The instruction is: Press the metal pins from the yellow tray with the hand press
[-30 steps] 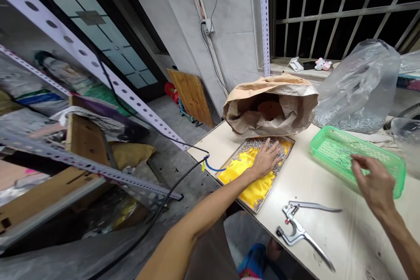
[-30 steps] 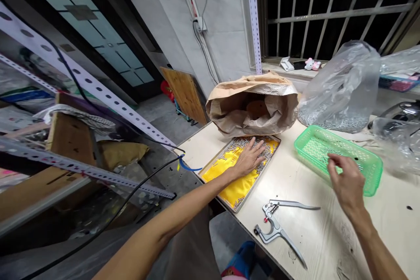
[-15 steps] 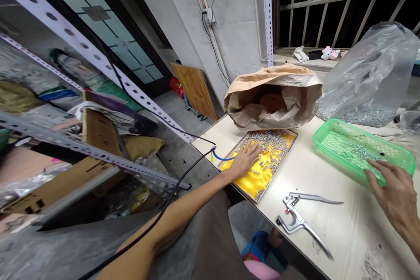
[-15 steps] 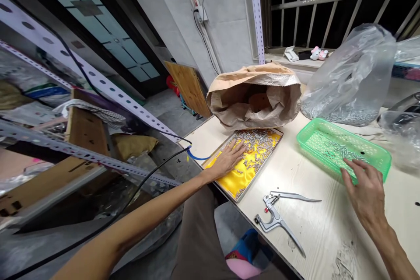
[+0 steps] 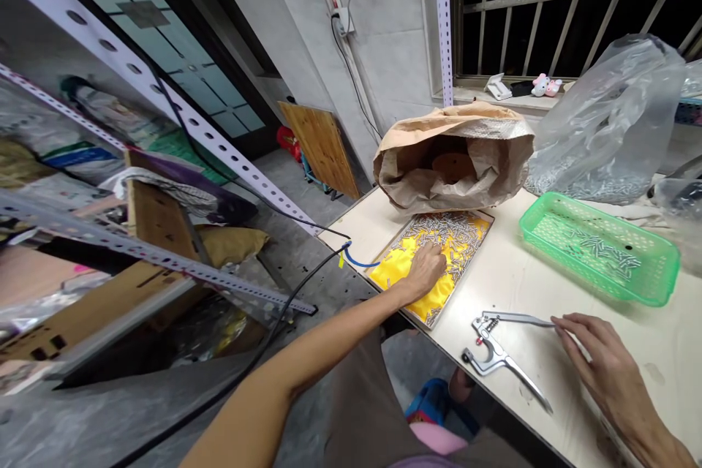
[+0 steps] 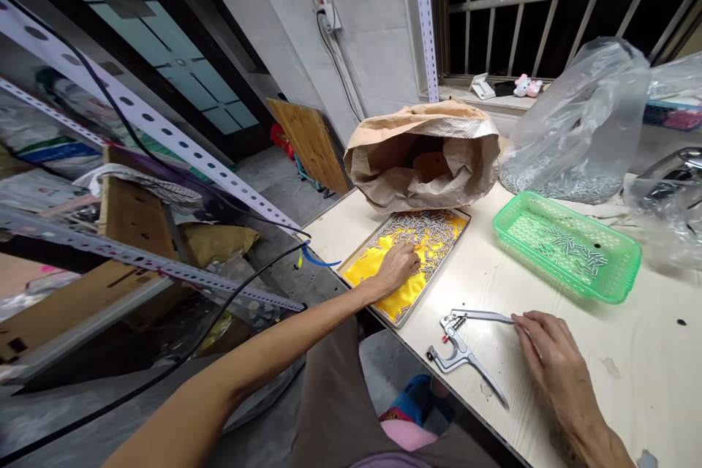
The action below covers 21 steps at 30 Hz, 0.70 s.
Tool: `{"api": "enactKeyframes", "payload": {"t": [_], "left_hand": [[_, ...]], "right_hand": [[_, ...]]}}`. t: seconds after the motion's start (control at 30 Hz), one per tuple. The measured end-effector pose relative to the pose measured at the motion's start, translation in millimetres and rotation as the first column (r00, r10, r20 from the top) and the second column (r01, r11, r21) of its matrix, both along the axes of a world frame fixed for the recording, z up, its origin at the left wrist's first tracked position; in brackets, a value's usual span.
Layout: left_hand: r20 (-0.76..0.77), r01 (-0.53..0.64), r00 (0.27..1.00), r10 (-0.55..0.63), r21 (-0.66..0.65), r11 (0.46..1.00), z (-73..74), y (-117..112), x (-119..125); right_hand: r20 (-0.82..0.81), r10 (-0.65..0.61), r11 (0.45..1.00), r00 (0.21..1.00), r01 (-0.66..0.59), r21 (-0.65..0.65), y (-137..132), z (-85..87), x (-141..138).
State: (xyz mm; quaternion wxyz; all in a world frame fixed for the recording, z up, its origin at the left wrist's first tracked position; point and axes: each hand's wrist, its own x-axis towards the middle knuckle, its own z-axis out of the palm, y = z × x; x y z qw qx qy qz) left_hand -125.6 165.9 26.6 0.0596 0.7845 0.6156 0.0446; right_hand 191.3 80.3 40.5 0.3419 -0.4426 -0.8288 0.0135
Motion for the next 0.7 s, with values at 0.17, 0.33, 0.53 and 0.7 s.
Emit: {"api": "enactKeyframes", "payload": {"t": [0.17, 0.33, 0.53, 0.7], "left_hand": [[0.214, -0.077, 0.974, 0.075, 0.0, 0.997, 18.2, -13.2, 2.6], [0.475, 0.123, 0.88, -0.021, -0.185, 0.975, 22.2, -67.1, 29.1], [0.192, 0.294, 0.945, -0.266, -0.14, 0.945, -13.2, -113.1, 41.7], [0.095, 0.265, 0.963, -0.251, -0.199, 0.943, -24.1, -113.0, 33.3]], "right_hand": [[0.114, 0.148, 0.934, 0.982, -0.1, -0.344, -36.5, -11.6, -20.5], [0.214, 0.153, 0.9, 0.965, -0.046, -0.433, -53.7, -24.8, -30.0], [0.309, 0.126, 0.898, 0.943, 0.024, -0.439, -55.5, -21.9, -30.0], [0.323, 0.133, 0.886, 0.937, 0.033, -0.462, -55.0, -16.2, -32.2]]}}
